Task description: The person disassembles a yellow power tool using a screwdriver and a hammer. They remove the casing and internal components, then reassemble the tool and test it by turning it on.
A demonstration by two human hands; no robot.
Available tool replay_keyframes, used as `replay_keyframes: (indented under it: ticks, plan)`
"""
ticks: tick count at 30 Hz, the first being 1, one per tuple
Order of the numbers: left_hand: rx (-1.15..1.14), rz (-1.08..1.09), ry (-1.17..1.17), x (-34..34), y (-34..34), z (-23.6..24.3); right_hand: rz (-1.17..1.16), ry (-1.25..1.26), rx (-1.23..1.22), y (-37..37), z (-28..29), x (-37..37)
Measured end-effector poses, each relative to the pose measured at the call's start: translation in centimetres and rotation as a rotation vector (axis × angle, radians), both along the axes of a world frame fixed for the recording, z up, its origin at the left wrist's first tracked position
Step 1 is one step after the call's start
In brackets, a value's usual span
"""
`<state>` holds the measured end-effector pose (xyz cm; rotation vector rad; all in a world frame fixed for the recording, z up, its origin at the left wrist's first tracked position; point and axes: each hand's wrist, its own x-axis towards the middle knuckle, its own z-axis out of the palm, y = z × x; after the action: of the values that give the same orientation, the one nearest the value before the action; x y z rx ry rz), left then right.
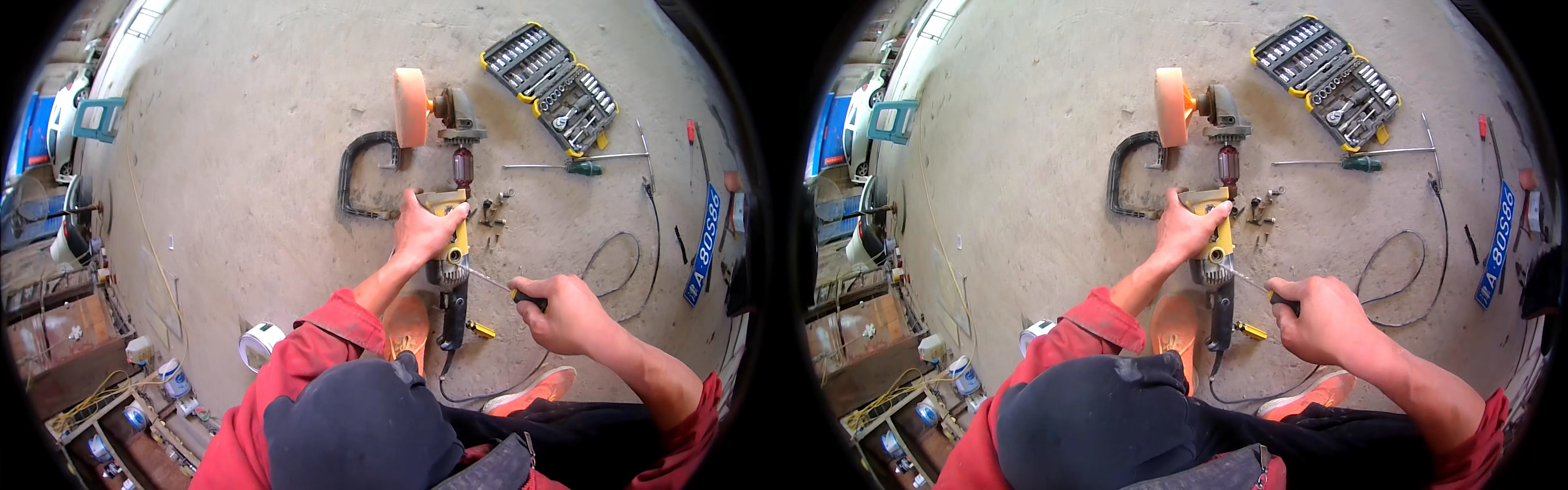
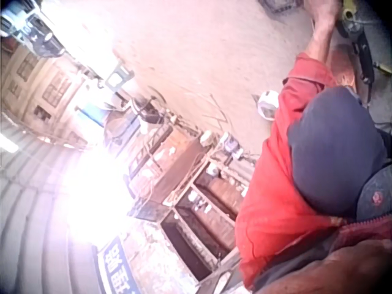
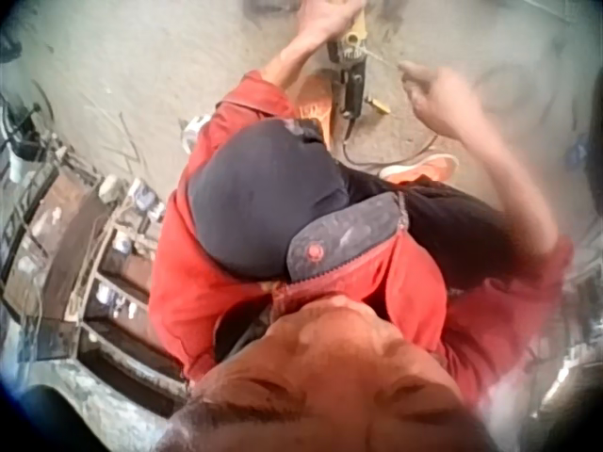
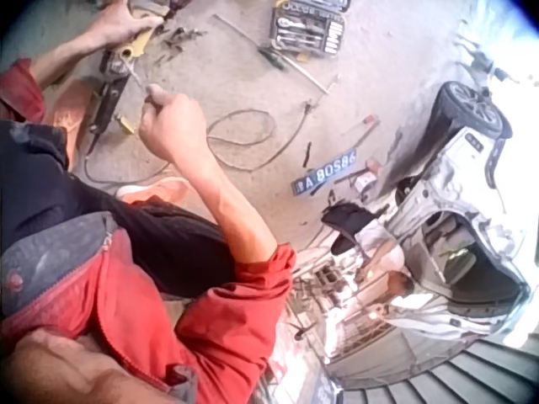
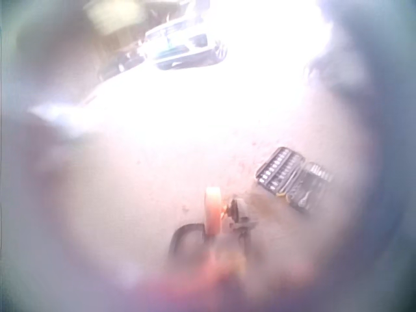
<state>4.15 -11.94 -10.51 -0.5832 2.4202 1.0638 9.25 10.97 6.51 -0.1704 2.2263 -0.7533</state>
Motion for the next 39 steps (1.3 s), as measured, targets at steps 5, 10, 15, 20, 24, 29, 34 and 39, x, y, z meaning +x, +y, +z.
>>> replay_keyframes:
  ticks: [5,10,15,20,24,29,34,39]
  plan:
    - [-0.027,-0.017,-0.076,-0.6,0.6,1.3,0.007,-0.048,-0.005,0.1,1.0,-0.2]
    - [-0.059,-0.08,-0.111,-1.1,0.5,1.9,-0.028,-0.06,0.038,-1.0,2.3,0.0]
    - [-0.08,-0.123,-0.14,-1.5,0.4,2.4,-0.082,0.007,0.064,-1.2,1.6,0.9]
    - [-0.099,-0.152,-0.198,-1.9,0.7,2.8,-0.053,0.003,0.132,-1.3,1.6,1.6]
    - [-0.121,-0.093,-0.094,-1.2,0.6,1.8,-0.082,-0.063,0.12,-1.8,1.7,2.0]
    - [-0.082,-0.095,-0.092,-1.6,1.1,2.2,-0.091,-0.082,0.073,-2.2,2.2,2.6]
    - [-0.051,-0.033,-0.073,-2.4,1.1,1.9,-0.183,-0.233,0.046,-2.9,3.4,1.7]
    - [-0.008,-0.041,-0.146,-2.9,1.3,2.8,-0.198,-0.26,0.056,-2.2,3.1,1.0]
